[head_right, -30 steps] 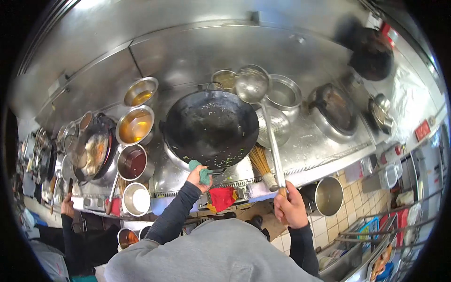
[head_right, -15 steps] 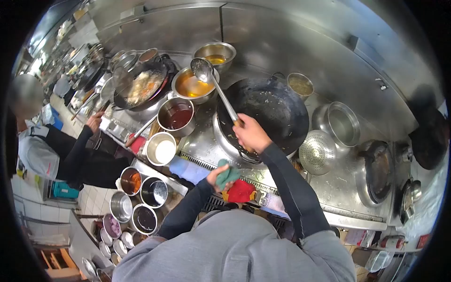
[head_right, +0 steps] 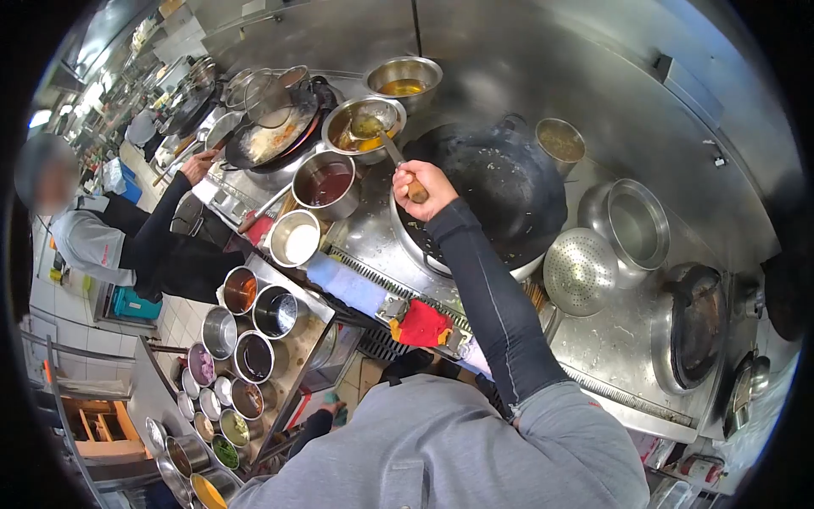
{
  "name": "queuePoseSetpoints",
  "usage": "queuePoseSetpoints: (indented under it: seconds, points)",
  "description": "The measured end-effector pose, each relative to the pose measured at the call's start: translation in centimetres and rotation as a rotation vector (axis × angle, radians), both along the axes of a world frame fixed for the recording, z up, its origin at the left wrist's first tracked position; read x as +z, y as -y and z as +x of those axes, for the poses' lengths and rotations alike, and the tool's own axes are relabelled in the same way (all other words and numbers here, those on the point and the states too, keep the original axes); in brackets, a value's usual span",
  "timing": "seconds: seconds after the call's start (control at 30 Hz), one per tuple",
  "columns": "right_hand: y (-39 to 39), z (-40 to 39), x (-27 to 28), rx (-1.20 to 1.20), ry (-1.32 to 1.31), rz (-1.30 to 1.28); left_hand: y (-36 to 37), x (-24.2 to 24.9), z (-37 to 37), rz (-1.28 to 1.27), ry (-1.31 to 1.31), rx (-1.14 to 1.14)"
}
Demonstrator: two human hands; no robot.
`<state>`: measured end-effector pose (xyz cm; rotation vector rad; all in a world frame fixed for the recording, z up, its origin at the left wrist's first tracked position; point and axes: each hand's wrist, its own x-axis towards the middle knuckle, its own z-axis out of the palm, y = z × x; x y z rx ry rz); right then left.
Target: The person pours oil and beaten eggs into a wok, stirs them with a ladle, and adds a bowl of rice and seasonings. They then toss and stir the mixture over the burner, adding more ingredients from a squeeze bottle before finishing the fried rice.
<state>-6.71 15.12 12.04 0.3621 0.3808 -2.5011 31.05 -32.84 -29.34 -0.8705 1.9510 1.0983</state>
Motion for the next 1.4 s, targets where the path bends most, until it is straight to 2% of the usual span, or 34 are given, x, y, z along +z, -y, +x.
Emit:
queuePoseSetpoints:
  seconds: [0.07,0.1,0.17,0.2,0.27,0.33,0.37,0.4,0.43,0.47,0.5,0.53,0.57,0.6,0.63,0.67,0.7,0.77,0.8,0.83,0.9,0.93,1.0,1.07,1.1,1.13,1.2,1.23,1.27,1.3,1.33,1.4]
  points:
    - [-1.7,2.5,0.0,-0.069,-0.038,-0.282,-0.7,2.9,1.3,-0.023,-0.004,-0.035]
    - [-2.6,4.3,0.5,-0.109,-0.044,-0.322,-1.0,3.3,0.7,-0.022,-0.005,-0.053]
    - [-4.1,8.4,1.4,-0.158,-0.098,-0.381,-1.1,3.8,-0.7,-0.105,-0.002,-0.49]
    - [-4.5,10.7,1.5,-0.169,-0.143,-0.399,-2.3,5.7,-2.0,-0.106,0.0,-0.518]
    - [-4.7,15.7,1.4,-0.249,-0.141,-0.218,-5.4,9.1,-4.6,0.017,-0.029,-0.513]
    - [-3.9,21.0,1.4,-0.35,-0.162,0.125,-5.4,6.1,-6.8,0.184,-0.144,-0.685]
    - [-3.2,23.3,1.1,-0.391,-0.11,0.307,-6.0,4.9,-8.2,0.216,-0.064,-0.53]
    - [-2.3,25.3,0.9,-0.417,-0.057,0.585,-7.5,6.1,-9.8,0.246,0.013,-0.372]
    - [-1.8,26.9,1.2,-0.401,-0.035,0.733,-8.5,7.6,-11.2,0.308,-0.024,-0.478]
    - [-1.8,28.1,1.6,-0.383,-0.006,0.881,-10.5,11.7,-12.9,0.372,-0.066,-0.577]
    - [-2.6,28.7,1.6,-0.395,0.015,0.884,-13.6,17.0,-14.5,0.482,0.06,-0.392]
    - [-3.9,29.3,1.1,-0.406,0.039,0.887,-14.9,18.9,-16.1,0.574,0.066,-0.424]
    - [-5.9,29.7,-0.4,-0.471,0.025,0.526,-15.9,19.9,-17.4,0.668,0.073,-0.455]
    - [-5.8,29.6,-2.3,-0.488,0.025,0.536,-16.9,19.7,-18.3,0.722,0.001,-0.432]
    - [-5.6,29.6,-4.1,-0.553,0.008,0.224,-19.1,22.8,-18.9,0.9,-0.045,-0.338]
    - [-5.0,30.1,-4.9,-0.605,-0.013,-0.092,-20.7,23.5,-19.9,1.024,-0.015,-0.239]
    - [-3.1,30.5,-4.6,-0.668,0.024,0.153,-22.9,25.9,-20.7,1.046,0.013,-0.045]
    - [0.8,32.4,-1.7,-0.66,0.134,0.429,-25.9,27.3,-23.8,1.164,0.157,0.111]
    - [1.8,33.0,-0.7,-0.639,0.153,0.591,-27.1,27.7,-25.4,1.169,0.145,0.028]
    - [1.7,33.2,-0.7,-0.642,0.149,0.596,-28.7,28.3,-26.8,1.126,0.145,0.033]
    - [0.2,34.4,-1.1,-0.561,0.047,0.403,-31.4,29.0,-28.6,1.089,0.139,0.014]
    - [-1.3,33.8,-3.3,-0.533,-0.099,0.114,-32.6,27.9,-29.9,1.099,0.144,-0.05]
    - [-0.9,31.4,-4.8,-0.64,-0.089,-0.188,-34.7,28.1,-30.9,1.018,0.21,-0.005]
    - [0.4,29.1,-6.8,-0.652,-0.136,0.033,-36.5,27.5,-31.2,0.984,0.148,0.009]
    - [1.6,28.5,-5.5,-0.677,0.029,0.484,-37.0,27.0,-31.3,0.943,0.085,0.028]
    - [1.6,28.6,-5.0,-0.683,0.03,0.487,-37.2,26.3,-31.4,0.946,0.088,0.023]
    - [1.1,29.3,-4.6,-0.511,0.07,1.3,-37.0,25.7,-31.5,0.991,0.037,0.09]
    - [0.1,29.9,-5.2,-0.493,0.072,1.351,-36.5,26.3,-31.4,1.007,0.02,0.11]
    - [-0.3,30.3,-6.3,-0.496,0.079,1.351,-35.1,26.7,-31.1,1.136,0.165,0.107]
    - [-0.4,30.7,-7.4,-0.522,-0.063,1.843,-33.9,26.9,-30.8,1.259,0.315,0.103]
    - [0.0,31.0,-7.6,-0.521,-0.223,2.328,-32.9,26.2,-30.3,1.25,0.324,0.1]
    - [0.5,31.2,-6.6,-0.434,-0.149,2.357,-30.8,24.9,-29.4,1.191,0.479,-0.22]
